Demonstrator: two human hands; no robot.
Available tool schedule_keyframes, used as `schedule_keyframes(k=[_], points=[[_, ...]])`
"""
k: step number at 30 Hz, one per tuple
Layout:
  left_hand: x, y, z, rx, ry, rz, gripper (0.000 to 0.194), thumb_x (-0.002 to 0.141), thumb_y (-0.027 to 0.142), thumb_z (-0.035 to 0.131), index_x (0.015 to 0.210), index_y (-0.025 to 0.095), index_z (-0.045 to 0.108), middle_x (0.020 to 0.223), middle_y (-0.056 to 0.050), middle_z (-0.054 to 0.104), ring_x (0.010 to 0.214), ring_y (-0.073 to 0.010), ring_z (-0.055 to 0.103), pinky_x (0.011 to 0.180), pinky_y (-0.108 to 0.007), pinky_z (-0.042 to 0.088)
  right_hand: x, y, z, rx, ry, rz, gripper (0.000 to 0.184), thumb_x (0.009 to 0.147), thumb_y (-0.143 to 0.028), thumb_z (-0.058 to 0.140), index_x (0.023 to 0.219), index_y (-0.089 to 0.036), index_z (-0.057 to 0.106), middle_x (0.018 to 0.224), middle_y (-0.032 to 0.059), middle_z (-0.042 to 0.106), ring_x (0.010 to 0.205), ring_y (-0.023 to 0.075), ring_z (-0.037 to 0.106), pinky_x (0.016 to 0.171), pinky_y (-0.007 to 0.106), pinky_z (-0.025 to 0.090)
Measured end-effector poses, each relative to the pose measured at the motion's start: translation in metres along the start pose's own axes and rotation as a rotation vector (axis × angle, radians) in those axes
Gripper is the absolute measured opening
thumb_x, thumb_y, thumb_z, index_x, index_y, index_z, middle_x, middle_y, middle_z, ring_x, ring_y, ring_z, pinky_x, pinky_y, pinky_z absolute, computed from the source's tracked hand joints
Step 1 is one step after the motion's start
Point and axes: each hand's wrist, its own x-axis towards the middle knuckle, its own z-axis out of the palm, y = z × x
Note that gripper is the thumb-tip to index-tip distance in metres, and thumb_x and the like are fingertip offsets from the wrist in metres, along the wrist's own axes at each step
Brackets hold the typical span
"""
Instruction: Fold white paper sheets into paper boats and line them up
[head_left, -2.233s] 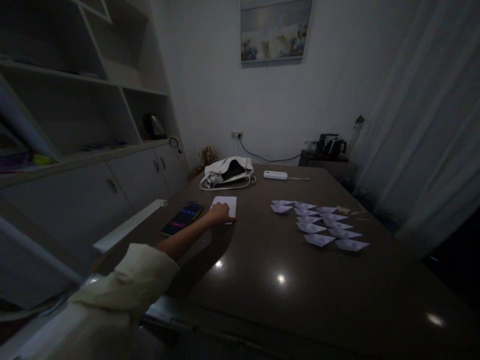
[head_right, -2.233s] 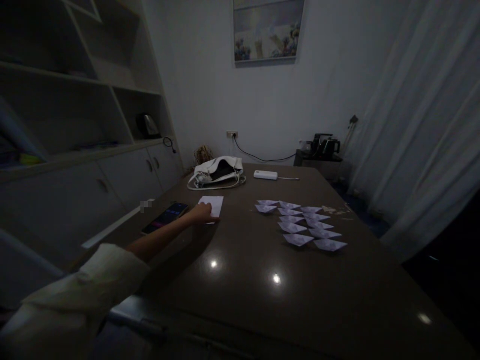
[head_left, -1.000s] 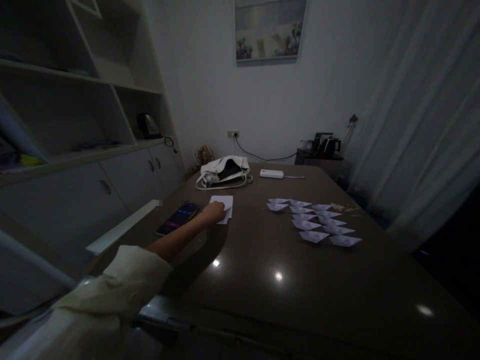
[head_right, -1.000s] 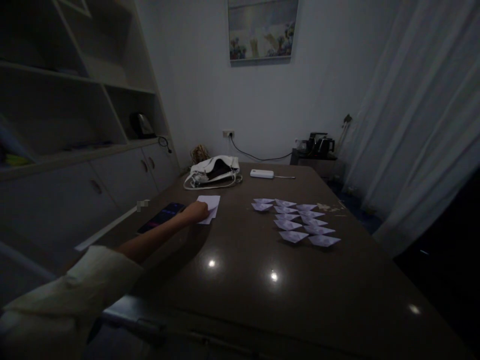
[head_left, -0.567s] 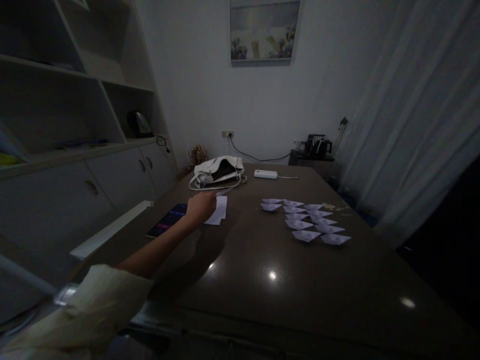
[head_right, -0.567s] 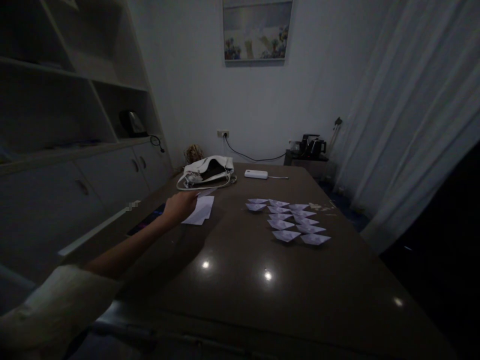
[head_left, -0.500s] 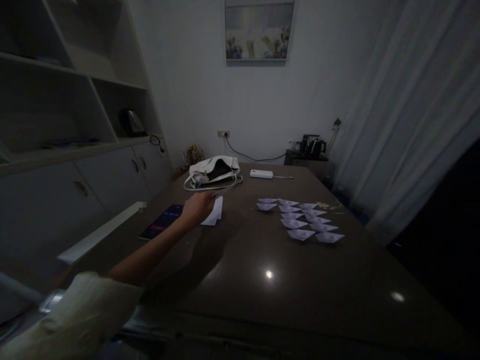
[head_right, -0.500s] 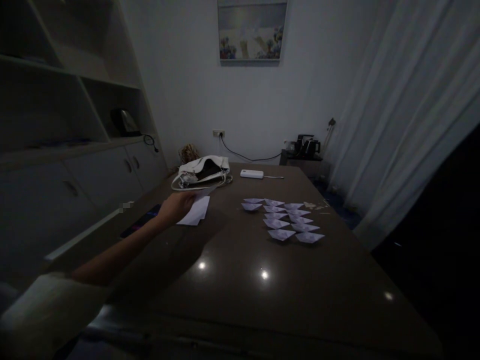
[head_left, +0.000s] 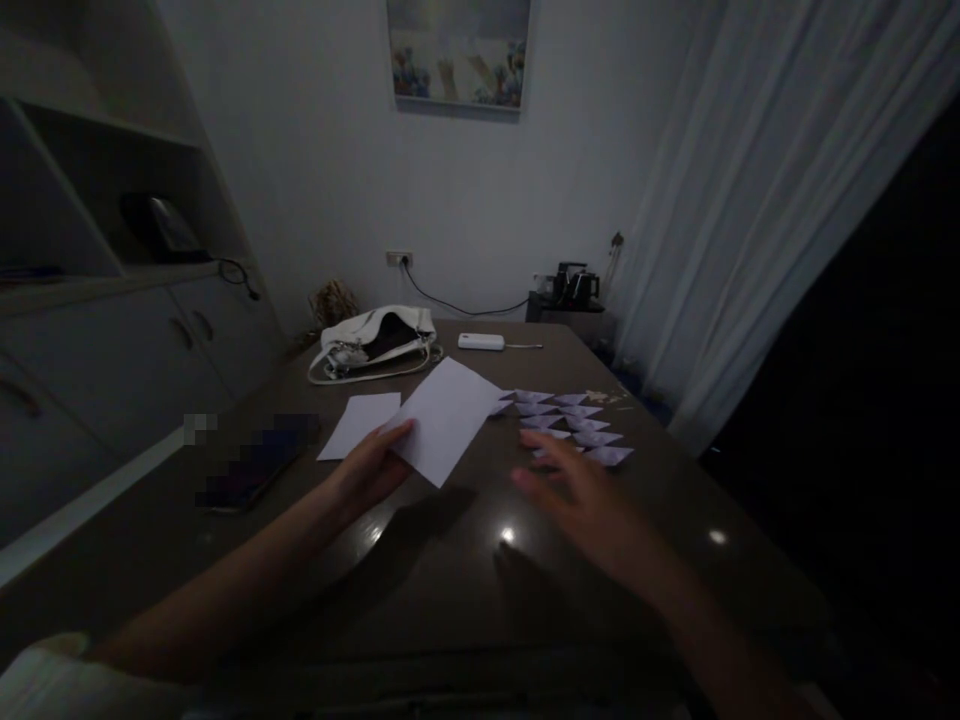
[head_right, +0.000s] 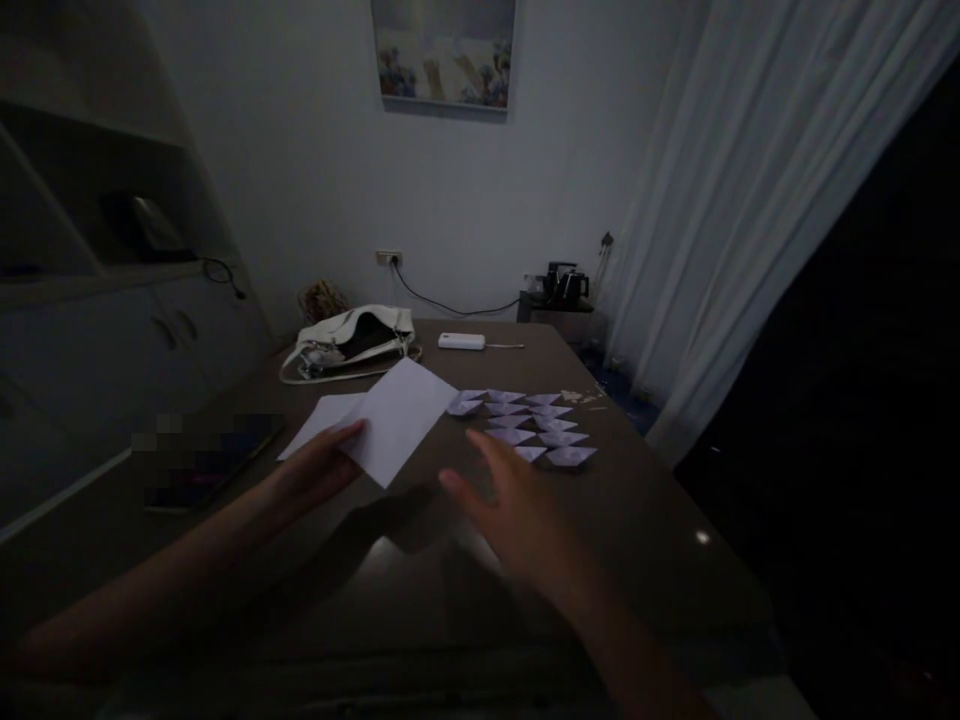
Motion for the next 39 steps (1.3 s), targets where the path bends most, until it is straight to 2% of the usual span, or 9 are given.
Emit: schedule_keyframes(k=[4, 7, 9, 13, 18, 21, 27, 33, 39], points=[[0.003, -0.029, 0.001, -0.019, 0.043, -0.045, 0.018, 0.085, 0.009, 0.05, 0.1, 0.01, 0.059, 0.096, -0.01, 0.068, 0.081, -0.0176, 0.066, 0.075, -0.028, 0.056, 0.043, 0.023, 0.035, 0.477, -0.273, 0.286, 0.045, 0.077, -0.052, 0.06, 0.105, -0.016, 0.057, 0.109, 0.0124, 0.062, 0.081, 0.0183, 0.065, 0.071, 0.032, 0.052], [0.014, -0.047, -0.005, 0.112, 0.048, -0.099, 0.016, 0.085, 0.015, 0.051, 0.099, 0.012, 0.059, 0.096, -0.01, 0.068, 0.084, -0.0193, 0.066, 0.077, -0.029, 0.056, 0.075, 0.037, 0.05, 0.675, -0.091, 0.31, 0.03, 0.079, -0.035, 0.062, 0.103, -0.018, 0.054, 0.092, 0.0056, 0.065, 0.066, 0.0119, 0.063, 0.061, 0.026, 0.052], [0.025, -0.051, -0.009, 0.2, 0.049, -0.17, 0.017, 0.087, 0.023, 0.049, 0.098, 0.014, 0.058, 0.097, -0.012, 0.068, 0.088, -0.0214, 0.066, 0.077, -0.031, 0.056, 0.091, 0.043, 0.053, 0.61, -0.017, 0.305, 0.023, 0.078, -0.019, 0.058, 0.101, -0.017, 0.055, 0.082, 0.0027, 0.064, 0.061, 0.0102, 0.061, 0.054, 0.022, 0.05], [0.048, -0.04, -0.015, 0.308, 0.004, -0.191, 0.027, 0.089, 0.033, 0.043, 0.096, 0.012, 0.058, 0.091, -0.013, 0.069, 0.087, -0.0237, 0.067, 0.073, -0.033, 0.055, 0.114, 0.053, 0.057, 0.403, 0.023, 0.22, 0.025, 0.076, -0.012, 0.053, 0.1, -0.015, 0.056, 0.065, -0.0011, 0.059, 0.048, 0.0092, 0.053, 0.042, 0.019, 0.043], [0.066, -0.029, -0.03, 0.529, -0.223, -0.019, 0.035, 0.068, 0.032, 0.073, 0.094, 0.015, 0.056, 0.083, -0.004, 0.069, 0.076, -0.019, 0.066, 0.062, -0.025, 0.051, 0.117, 0.068, 0.064, 0.252, 0.002, 0.093, 0.028, 0.077, -0.019, 0.052, 0.104, -0.013, 0.056, 0.061, -0.0029, 0.054, 0.042, 0.0073, 0.046, 0.036, 0.017, 0.036], [0.068, -0.033, -0.039, 0.595, -0.235, 0.023, 0.034, 0.07, 0.041, 0.071, 0.084, 0.017, 0.053, 0.07, 0.0, 0.065, 0.058, -0.0144, 0.061, 0.049, -0.021, 0.044, 0.11, 0.074, 0.068, 0.196, -0.024, 0.045, 0.03, 0.078, -0.025, 0.054, 0.106, -0.014, 0.055, 0.059, -0.0038, 0.053, 0.038, 0.0059, 0.042, 0.034, 0.017, 0.032], [0.069, -0.035, -0.045, 0.634, -0.212, 0.063, 0.036, 0.069, 0.042, 0.07, 0.091, 0.02, 0.052, 0.077, -0.001, 0.068, 0.061, -0.0177, 0.062, 0.051, -0.024, 0.044, 0.103, 0.077, 0.067, 0.355, -0.128, 0.079, 0.042, 0.077, -0.028, 0.058, 0.116, -0.018, 0.051, 0.063, -0.0024, 0.059, 0.039, 0.0071, 0.048, 0.034, 0.016, 0.033], [0.075, -0.035, -0.053, 0.601, -0.21, 0.045, 0.02, 0.067, 0.034, 0.062, 0.059, 0.016, 0.058, 0.102, -0.01, 0.069, 0.079, -0.0234, 0.064, 0.063, -0.029, 0.047, 0.102, 0.077, 0.068, 0.303, -0.047, 0.055, 0.025, 0.078, -0.016, 0.05, 0.089, -0.019, 0.072, 0.056, -0.0018, 0.057, 0.039, 0.005, 0.04, 0.036, 0.017, 0.028], [0.073, -0.031, -0.048, 0.695, -0.215, 0.068, 0.028, 0.074, 0.044, 0.058, 0.08, 0.017, 0.064, 0.097, -0.008, 0.068, 0.086, -0.0247, 0.062, 0.064, -0.029, 0.047, 0.093, 0.071, 0.066, 0.002, 0.004, -0.176, 0.036, 0.073, -0.004, 0.047, 0.087, -0.023, 0.075, 0.07, 0.0012, 0.066, 0.056, 0.0097, 0.05, 0.052, 0.021, 0.036]])
